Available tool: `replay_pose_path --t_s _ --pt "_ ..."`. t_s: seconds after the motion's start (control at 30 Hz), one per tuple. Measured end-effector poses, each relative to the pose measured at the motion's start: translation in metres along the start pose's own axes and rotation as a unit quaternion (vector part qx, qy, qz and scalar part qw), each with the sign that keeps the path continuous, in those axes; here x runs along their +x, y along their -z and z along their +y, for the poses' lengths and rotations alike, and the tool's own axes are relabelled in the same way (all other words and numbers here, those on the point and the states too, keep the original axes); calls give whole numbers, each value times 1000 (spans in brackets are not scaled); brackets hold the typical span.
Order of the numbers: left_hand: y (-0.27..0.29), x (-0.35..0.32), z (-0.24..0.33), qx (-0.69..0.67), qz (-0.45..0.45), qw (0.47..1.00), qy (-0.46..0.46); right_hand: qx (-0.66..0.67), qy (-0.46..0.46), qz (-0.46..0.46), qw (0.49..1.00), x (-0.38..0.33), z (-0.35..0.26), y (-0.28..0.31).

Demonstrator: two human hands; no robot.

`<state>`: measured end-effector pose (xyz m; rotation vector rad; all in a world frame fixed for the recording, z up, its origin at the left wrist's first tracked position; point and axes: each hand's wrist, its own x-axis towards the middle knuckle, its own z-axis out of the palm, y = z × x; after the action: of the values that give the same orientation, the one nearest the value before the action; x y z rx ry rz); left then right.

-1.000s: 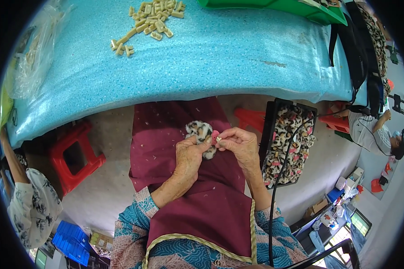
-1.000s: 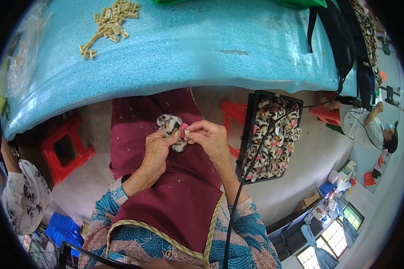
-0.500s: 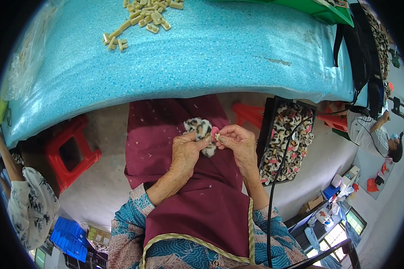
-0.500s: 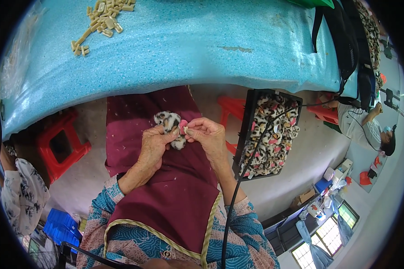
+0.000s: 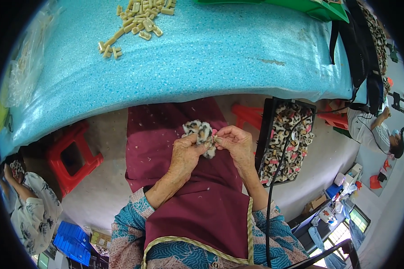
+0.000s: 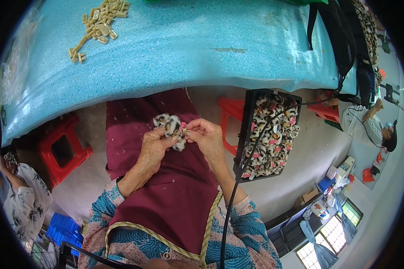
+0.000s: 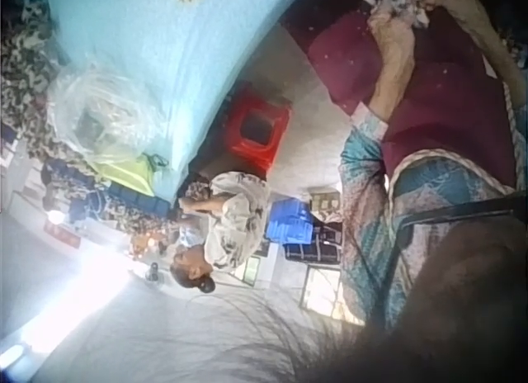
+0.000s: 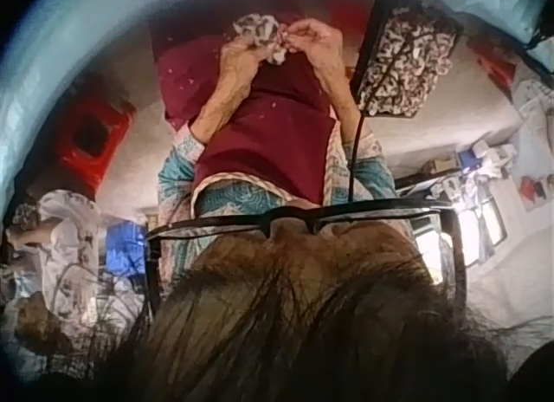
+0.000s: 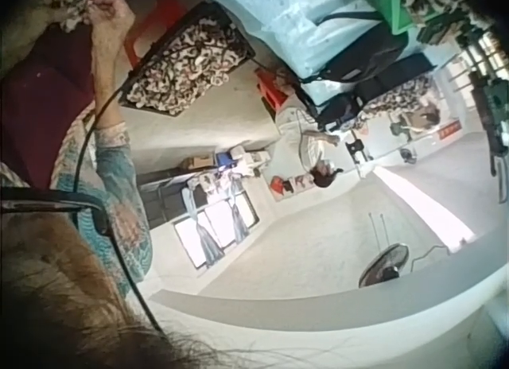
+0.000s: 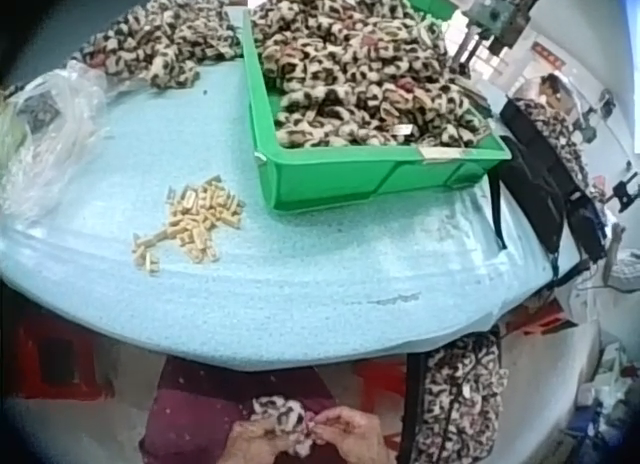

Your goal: The person assembles small plastic components onto patterned fabric or rubber parts by hand.

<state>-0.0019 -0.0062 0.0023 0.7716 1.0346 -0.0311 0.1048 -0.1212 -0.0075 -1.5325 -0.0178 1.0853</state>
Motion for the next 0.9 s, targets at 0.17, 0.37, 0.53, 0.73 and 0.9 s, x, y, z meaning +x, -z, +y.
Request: replay_pose_path --t_s 0.17,0.37,0.53,0.73,0.9 --pt "3 -1 0 210 -5 960 -185 -9 25 10 1000 -3 2 -5" --pt "5 -3 13 360 4 875 -325 16 28 32 999 -5 1 -12" --pt "9 12 17 272 -65 936 -213 12 5 29 999 4 -2 -8" --pt "6 21 34 219 -110 968 -50 25 -46 -10 999 22 -10 5" --pt "-9 24 25 212 -51 971 -97 81 -18 -34 996 25 -2 5"
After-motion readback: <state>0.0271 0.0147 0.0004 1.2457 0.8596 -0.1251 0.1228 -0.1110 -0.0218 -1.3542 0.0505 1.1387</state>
